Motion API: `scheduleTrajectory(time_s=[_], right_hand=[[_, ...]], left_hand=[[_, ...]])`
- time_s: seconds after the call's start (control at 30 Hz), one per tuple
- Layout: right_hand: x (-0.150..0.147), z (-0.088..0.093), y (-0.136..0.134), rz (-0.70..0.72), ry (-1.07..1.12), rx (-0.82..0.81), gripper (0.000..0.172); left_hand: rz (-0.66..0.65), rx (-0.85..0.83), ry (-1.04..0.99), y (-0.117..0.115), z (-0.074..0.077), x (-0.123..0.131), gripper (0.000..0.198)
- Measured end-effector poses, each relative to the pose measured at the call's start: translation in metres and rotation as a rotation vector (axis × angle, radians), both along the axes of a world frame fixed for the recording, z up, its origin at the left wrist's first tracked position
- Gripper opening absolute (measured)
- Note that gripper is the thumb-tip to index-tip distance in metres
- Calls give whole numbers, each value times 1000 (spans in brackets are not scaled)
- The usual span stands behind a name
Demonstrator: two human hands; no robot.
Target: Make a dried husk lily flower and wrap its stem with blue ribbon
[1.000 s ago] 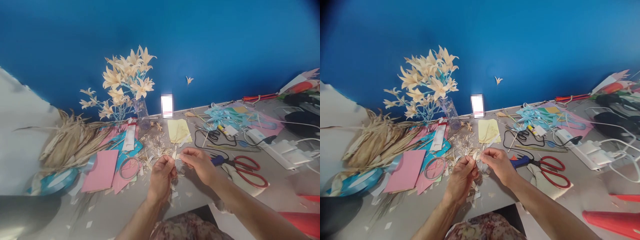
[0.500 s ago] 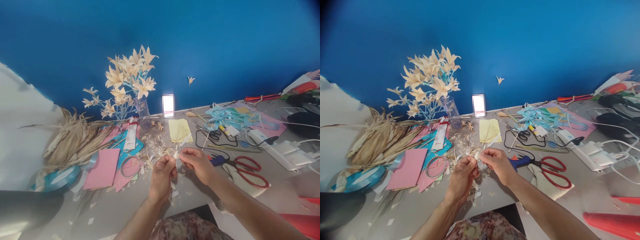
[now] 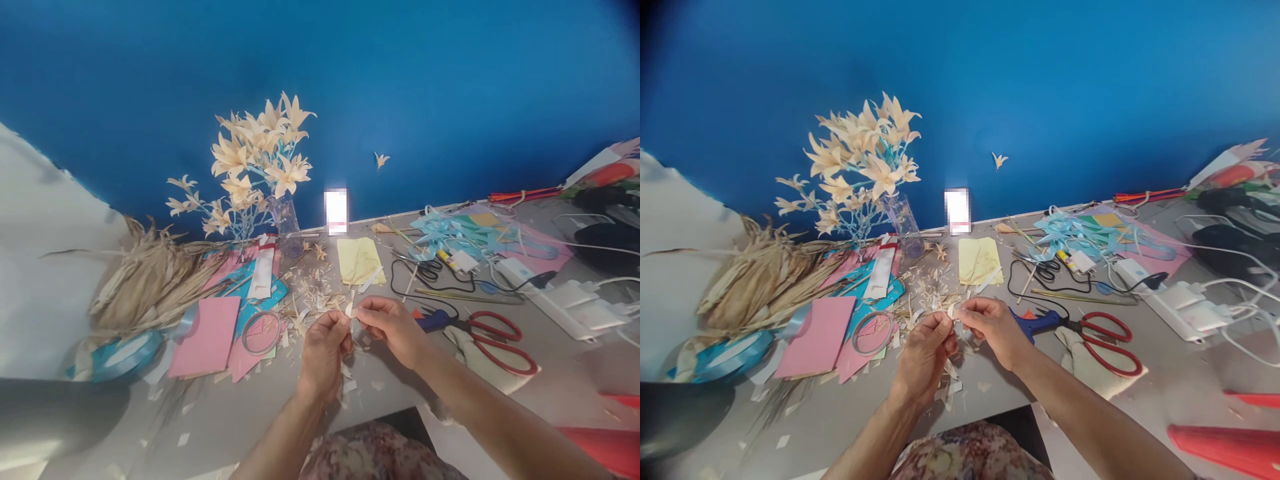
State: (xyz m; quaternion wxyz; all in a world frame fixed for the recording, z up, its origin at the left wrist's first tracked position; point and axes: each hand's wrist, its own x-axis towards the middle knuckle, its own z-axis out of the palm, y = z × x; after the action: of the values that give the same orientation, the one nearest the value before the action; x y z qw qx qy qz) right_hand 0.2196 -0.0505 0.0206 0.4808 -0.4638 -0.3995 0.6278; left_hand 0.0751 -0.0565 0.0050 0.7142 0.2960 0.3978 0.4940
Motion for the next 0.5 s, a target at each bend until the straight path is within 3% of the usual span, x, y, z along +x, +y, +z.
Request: scheduleTrajectory(time_s=[0.27, 0.5], right_hand=[[1, 0, 1, 34, -3, -8, 36], [0, 5, -1, 21, -140, 34, 37]], left_hand=[[-18, -26, -26, -1, 0, -3, 31], [-18, -63, -82, -2, 0, -3, 33]])
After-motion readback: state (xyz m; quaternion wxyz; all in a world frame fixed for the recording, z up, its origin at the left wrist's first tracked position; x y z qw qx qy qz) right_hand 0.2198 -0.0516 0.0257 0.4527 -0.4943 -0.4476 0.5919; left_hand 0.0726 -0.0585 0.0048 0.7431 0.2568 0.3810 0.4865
